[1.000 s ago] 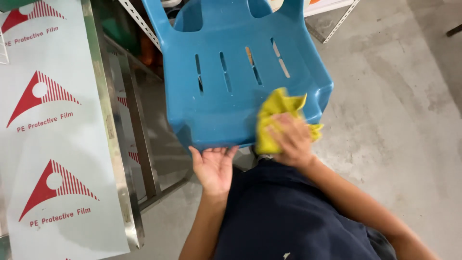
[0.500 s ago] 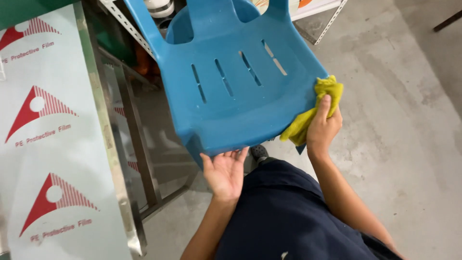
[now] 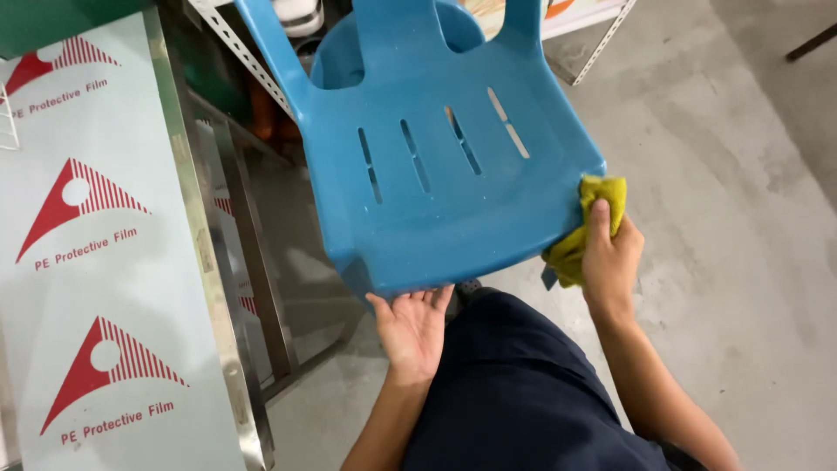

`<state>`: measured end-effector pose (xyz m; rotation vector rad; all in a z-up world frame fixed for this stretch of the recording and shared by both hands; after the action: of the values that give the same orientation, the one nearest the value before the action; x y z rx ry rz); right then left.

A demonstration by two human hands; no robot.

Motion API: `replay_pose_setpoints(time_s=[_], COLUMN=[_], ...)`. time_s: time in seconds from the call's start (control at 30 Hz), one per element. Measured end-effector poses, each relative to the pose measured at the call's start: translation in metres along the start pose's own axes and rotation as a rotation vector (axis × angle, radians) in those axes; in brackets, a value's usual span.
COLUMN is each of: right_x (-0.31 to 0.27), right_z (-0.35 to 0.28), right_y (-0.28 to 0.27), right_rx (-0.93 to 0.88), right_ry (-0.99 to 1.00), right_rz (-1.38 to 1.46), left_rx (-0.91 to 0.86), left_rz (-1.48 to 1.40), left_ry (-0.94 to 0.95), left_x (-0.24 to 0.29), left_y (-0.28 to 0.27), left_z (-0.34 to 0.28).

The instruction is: Cleaning a blue plastic chair with a yellow cloth.

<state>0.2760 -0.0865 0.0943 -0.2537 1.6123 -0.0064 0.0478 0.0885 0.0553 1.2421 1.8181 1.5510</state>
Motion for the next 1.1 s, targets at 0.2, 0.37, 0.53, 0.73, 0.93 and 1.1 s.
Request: replay_pose_setpoints(time_s=[0.2, 0.37, 0.53, 0.73, 0.93, 1.1], right_x=[-0.027, -0.019, -0.024, 0.029, 0.050, 0.032], right_z=[0.032, 0.091, 0.161, 0.268, 0.278, 0.190], right_y=[0.003, 0.008, 0.045, 0.110, 0.112, 0.053], right_rx=[0.148, 0.004, -0.268, -0.429, -0.439, -0.475], right_ry=[-0.458, -0.317, -0.169, -0.028, 0.131, 0.169], right_rz=[-0.076, -0.320, -0.478, -0.272, -0.230, -0.312], left_rx=[-0.040, 0.151, 0.251, 0.331, 0.463, 0.546], left_rz=[-0.071, 0.067, 0.110, 0.238, 0.324, 0.272], left_ry=[0.052, 0.127, 0.148, 0.125, 0.103, 0.188], left_x=[-0.002, -0.012, -0.010, -0.011, -0.020, -0.028], left_y=[-0.007, -0.030, -0.018, 0.007, 0.016, 0.003], left_z=[-0.001, -0.007, -0.019, -0.026, -0.021, -0.037])
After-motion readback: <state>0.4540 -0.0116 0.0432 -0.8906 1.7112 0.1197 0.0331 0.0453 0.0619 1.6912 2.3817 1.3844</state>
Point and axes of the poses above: each hand's wrist, its own z-axis towards the middle knuckle, its own y-axis out of the palm, x = y × z, the point moved 4 cm from there along z, towards the middle knuckle, and after that the axes turned 5 degrees about -y, right-handed, at the moved point
